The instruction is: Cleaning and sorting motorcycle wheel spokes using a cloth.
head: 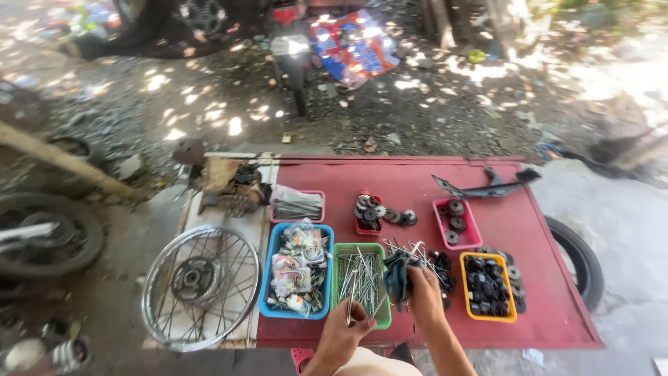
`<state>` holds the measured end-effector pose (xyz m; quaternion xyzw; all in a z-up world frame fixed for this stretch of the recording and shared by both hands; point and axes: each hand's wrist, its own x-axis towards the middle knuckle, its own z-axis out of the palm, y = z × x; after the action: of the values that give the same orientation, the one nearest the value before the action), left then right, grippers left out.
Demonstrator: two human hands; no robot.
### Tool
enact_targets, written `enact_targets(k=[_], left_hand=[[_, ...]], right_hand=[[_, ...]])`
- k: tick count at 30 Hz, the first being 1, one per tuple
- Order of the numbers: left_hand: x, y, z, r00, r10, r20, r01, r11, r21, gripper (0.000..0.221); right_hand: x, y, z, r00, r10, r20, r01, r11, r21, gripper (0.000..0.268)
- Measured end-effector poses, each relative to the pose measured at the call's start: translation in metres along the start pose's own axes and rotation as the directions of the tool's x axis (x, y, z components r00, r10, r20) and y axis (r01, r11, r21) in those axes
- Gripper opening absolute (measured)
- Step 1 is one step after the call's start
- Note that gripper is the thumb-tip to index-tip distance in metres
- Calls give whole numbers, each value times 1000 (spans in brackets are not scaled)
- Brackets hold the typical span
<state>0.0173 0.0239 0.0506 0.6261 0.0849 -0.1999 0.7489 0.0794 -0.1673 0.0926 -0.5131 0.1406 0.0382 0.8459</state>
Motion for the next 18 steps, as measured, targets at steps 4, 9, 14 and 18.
enact_targets(k=[4,9,14,18], left_hand=[[4,1,-20,988,-1,152,11,997,-70,29],[9,-7,-30,979,-8,204,-1,999,47,25],[24,-11,-30,948,-57,314,91,991,-93,21],[26,-14,-29,961,47,272,-55,998,21,22]], right_hand=[[4,4,-14,968,-143,-207,170,979,116,18],[-25,32,-20,949,-181,-259,227,961,158,26],[-68,68,13,952,-51,-301,17,993,-114,29],[-75,101,9,946,4,-325,-52,989,-141,23]])
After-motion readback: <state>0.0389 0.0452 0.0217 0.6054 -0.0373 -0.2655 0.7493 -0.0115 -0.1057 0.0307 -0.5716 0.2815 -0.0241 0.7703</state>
